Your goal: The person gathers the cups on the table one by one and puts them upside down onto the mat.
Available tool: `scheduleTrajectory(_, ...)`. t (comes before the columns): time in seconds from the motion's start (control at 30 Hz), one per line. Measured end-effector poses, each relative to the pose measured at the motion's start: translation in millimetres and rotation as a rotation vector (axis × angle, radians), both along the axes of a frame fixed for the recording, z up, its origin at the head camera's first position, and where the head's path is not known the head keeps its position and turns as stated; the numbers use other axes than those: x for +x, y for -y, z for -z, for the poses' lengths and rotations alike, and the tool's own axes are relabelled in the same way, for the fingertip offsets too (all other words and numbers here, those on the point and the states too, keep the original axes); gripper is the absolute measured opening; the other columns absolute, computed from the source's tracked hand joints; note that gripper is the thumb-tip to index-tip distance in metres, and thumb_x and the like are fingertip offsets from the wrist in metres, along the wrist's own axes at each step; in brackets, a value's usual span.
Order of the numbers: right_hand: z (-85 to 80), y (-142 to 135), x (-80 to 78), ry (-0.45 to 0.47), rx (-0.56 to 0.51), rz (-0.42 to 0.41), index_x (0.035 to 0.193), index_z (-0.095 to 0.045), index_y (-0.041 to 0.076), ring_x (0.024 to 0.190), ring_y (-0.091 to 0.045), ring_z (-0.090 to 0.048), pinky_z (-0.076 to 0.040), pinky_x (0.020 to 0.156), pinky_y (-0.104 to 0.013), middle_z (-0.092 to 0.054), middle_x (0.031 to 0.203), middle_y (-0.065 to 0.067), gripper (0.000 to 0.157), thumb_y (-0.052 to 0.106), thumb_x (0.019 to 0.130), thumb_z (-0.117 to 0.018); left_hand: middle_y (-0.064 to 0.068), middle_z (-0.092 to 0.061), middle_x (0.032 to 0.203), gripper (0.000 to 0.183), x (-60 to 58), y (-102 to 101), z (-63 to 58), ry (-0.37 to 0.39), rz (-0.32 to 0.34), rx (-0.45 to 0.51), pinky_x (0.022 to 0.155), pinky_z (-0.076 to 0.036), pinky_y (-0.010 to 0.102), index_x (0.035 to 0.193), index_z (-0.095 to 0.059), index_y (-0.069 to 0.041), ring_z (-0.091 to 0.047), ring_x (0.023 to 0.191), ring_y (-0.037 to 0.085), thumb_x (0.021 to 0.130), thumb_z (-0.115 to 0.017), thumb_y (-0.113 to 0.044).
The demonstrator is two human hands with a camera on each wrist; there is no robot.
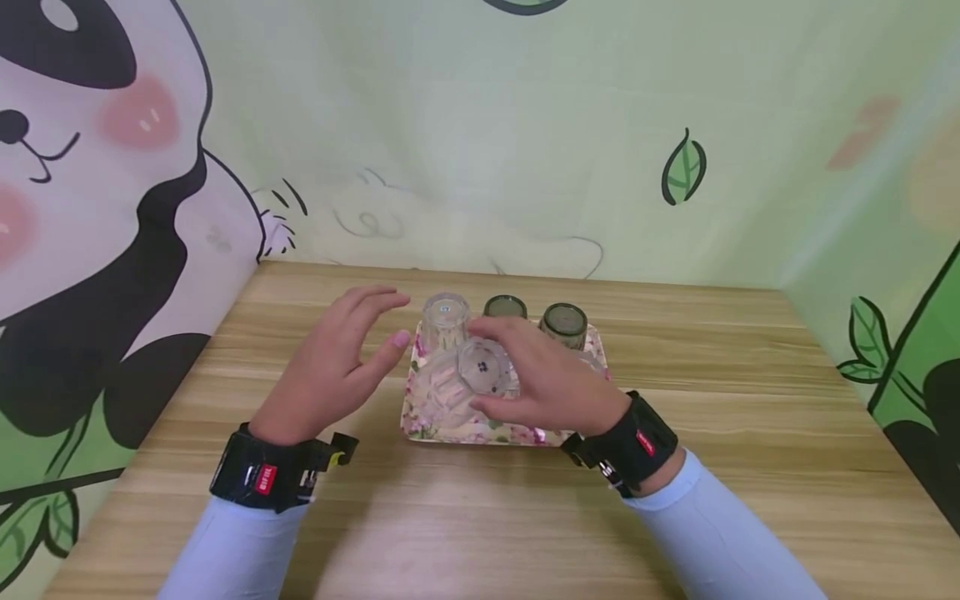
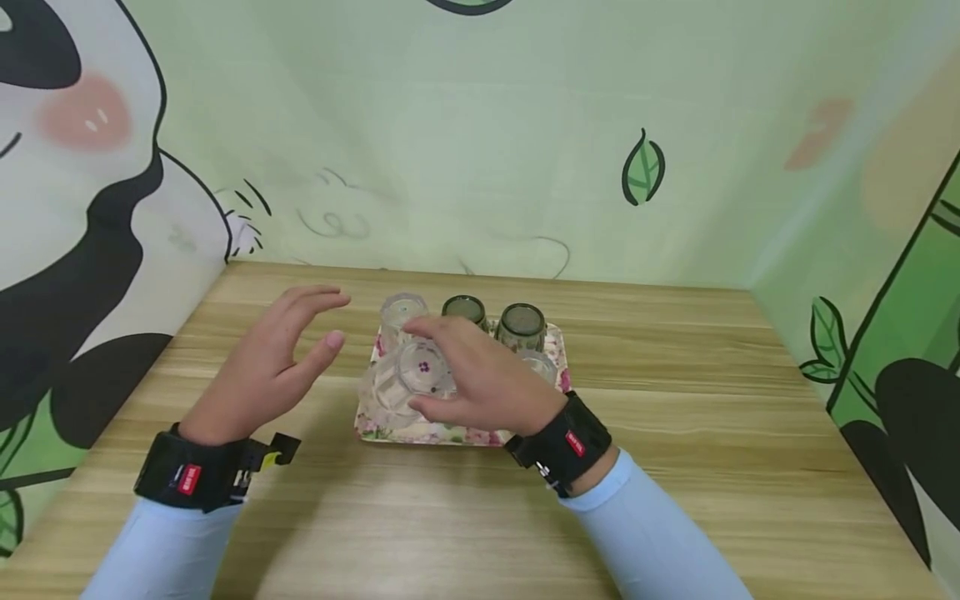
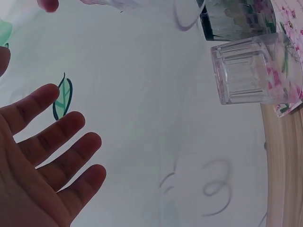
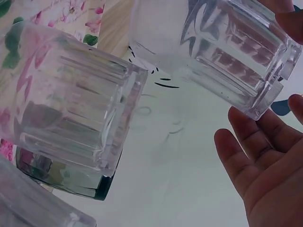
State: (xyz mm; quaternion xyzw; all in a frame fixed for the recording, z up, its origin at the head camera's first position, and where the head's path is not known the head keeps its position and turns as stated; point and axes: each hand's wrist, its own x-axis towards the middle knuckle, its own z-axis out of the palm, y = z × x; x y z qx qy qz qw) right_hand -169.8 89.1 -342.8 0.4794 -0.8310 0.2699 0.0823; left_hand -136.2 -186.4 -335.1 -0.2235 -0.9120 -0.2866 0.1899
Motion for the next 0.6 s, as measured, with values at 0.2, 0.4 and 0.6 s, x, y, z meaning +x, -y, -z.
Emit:
scheduleTrajectory(0.2,-2.1,6.3,-2.1,-0.017,0.052,-0.015,0.146,-0.041,0.003,0.117,-0.021,-0.053,-0.055,0.103,-0.045,-0.057,0.138,-0.016,0.074,0.034,0.088,-0.073,0.018,-0.057,0.142,0.045,-2.8,-0.6,2.4,-0.045,-0.001,-0.026,0.112,-0.046,0.062,0.136,-0.057,-0.007,-0.050,0.135,0.034,0.101,-0.057,-0.036)
scheduleTrajectory(0.4,-2.6,11.7,-4.0,-0.009,0.098,-0.018,0.148,-0.039,0.006,0.124,-0.021,-0.051,-0.051,0.109,-0.045,-0.055,0.142,-0.014,0.072,0.035,0.090,-0.070,0.018,-0.058,0.141,0.046,-3.9,-0.3,4.2,-0.053,-0.011,-0.046,0.111,-0.047,0.062,0.136,-0.058,-0.007,-0.051,0.132,0.035,0.100,-0.059,-0.037)
scheduleTrajectory(0.6,-2.7,15.6,-6.0,-0.009,0.122,-0.016,0.148,-0.039,0.007,0.125,-0.021,-0.051,-0.051,0.110,-0.044,-0.056,0.143,-0.012,0.072,0.035,0.090,-0.070,0.018,-0.057,0.142,0.048,-3.8,0.3,4.6,-0.037,-0.016,-0.052,0.111,-0.047,0.062,0.137,-0.057,-0.008,-0.051,0.133,0.035,0.100,-0.059,-0.038)
